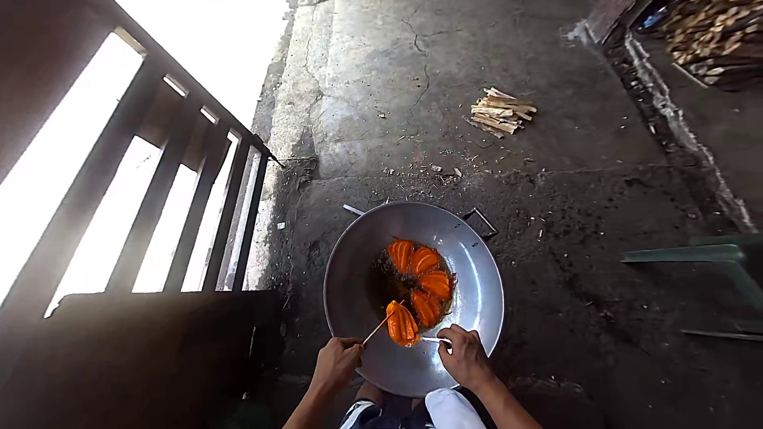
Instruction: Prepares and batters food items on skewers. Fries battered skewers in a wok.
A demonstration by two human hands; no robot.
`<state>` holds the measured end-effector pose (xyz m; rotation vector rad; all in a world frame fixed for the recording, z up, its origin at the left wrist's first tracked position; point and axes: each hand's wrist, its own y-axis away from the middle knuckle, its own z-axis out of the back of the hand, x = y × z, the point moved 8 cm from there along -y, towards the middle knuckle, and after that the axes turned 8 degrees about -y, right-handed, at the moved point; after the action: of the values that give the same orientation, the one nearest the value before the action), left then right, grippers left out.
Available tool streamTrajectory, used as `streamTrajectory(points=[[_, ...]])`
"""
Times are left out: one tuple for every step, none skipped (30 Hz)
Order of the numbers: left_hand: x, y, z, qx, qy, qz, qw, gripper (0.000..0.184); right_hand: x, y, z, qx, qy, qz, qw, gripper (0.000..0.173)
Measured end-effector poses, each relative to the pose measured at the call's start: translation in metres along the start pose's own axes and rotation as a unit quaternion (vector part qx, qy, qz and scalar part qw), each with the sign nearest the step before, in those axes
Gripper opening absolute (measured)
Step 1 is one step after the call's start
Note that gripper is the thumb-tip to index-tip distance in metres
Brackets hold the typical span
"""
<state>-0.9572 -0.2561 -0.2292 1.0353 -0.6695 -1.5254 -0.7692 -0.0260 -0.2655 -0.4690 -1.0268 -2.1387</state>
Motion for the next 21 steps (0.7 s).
streamTrajectory(points=[[-0.001, -0.01, 0.0, 0.008, -0.013, 0.005, 1.0, 0.025, -0.003, -0.003, -0.006, 0.018, -0.001, -0.027, 0.999, 0.031], [-0.004, -0.019, 0.0, 0.017, -0.028, 0.01, 0.999, 0.025, -0.006, -0.006, -0.011, 0.029, 0.001, -0.048, 0.998, 0.032], [-0.006, -0.028, 0.0, 0.028, -0.042, 0.016, 0.999, 0.026, -0.008, -0.01, -0.015, 0.038, 0.002, -0.068, 0.997, 0.032], [-0.008, -0.037, -0.001, 0.04, -0.056, 0.021, 0.997, 0.026, -0.01, -0.012, -0.018, 0.048, 0.005, -0.087, 0.995, 0.032], [-0.011, -0.046, -0.002, 0.049, -0.071, 0.024, 0.996, 0.026, -0.012, -0.015, -0.021, 0.058, 0.008, -0.103, 0.993, 0.032], [-0.015, -0.053, -0.002, 0.058, -0.085, 0.027, 0.994, 0.026, -0.013, -0.018, -0.023, 0.067, 0.01, -0.118, 0.991, 0.032], [-0.019, -0.06, -0.002, 0.065, -0.099, 0.027, 0.993, 0.027, -0.013, -0.021, -0.025, 0.074, 0.011, -0.129, 0.989, 0.033], [-0.023, -0.067, -0.002, 0.07, -0.114, 0.026, 0.991, 0.027, -0.014, -0.024, -0.026, 0.082, 0.012, -0.14, 0.987, 0.033], [-0.027, -0.074, -0.003, 0.075, -0.128, 0.026, 0.989, 0.029, -0.015, -0.026, -0.027, 0.09, 0.011, -0.152, 0.984, 0.033], [-0.03, -0.079, -0.004, 0.078, -0.142, 0.026, 0.986, 0.03, -0.016, -0.027, -0.028, 0.1, 0.01, -0.164, 0.981, 0.033], [-0.031, -0.084, -0.006, 0.08, -0.155, 0.028, 0.984, 0.032, -0.018, -0.028, -0.029, 0.106, 0.009, -0.174, 0.979, 0.033], [-0.033, -0.088, -0.007, 0.081, -0.165, 0.033, 0.982, 0.032, -0.019, -0.028, -0.03, 0.111, 0.008, -0.183, 0.977, 0.033], [-0.035, -0.091, -0.008, 0.082, -0.175, 0.038, 0.98, 0.033, -0.021, -0.028, -0.031, 0.118, 0.007, -0.194, 0.974, 0.033], [-0.036, -0.092, -0.009, 0.082, -0.184, 0.043, 0.979, 0.033, -0.022, -0.027, -0.032, 0.126, 0.004, -0.203, 0.971, 0.033], [-0.037, -0.093, -0.01, 0.08, -0.192, 0.046, 0.977, 0.034, -0.024, -0.025, -0.033, 0.132, 0.002, -0.212, 0.968, 0.033], [-0.04, -0.093, -0.009, 0.076, -0.199, 0.047, 0.976, 0.034, -0.025, -0.024, -0.033, 0.135, -0.001, -0.223, 0.965, 0.033], [-0.043, -0.093, -0.008, 0.072, -0.209, 0.047, 0.974, 0.035, -0.026, -0.023, -0.032, 0.138, -0.005, -0.234, 0.963, 0.033], [-0.046, -0.092, -0.007, 0.068, -0.218, 0.048, 0.972, 0.035, -0.026, -0.02, -0.032, 0.141, -0.01, -0.244, 0.959, 0.032], [-0.048, -0.092, -0.006, 0.067, -0.224, 0.049, 0.971, 0.036, -0.027, -0.017, -0.033, 0.148, -0.009, -0.254, 0.956, 0.032], [-0.05, -0.091, -0.005, 0.066, -0.23, 0.052, 0.969, 0.037, -0.027, -0.013, -0.033, 0.158, -0.005, -0.263, 0.952, 0.033], [-0.052, -0.091, -0.003, 0.064, -0.239, 0.054, 0.967, 0.038, -0.026, -0.009, -0.031, 0.165, 0.001, -0.271, 0.948, 0.033]])
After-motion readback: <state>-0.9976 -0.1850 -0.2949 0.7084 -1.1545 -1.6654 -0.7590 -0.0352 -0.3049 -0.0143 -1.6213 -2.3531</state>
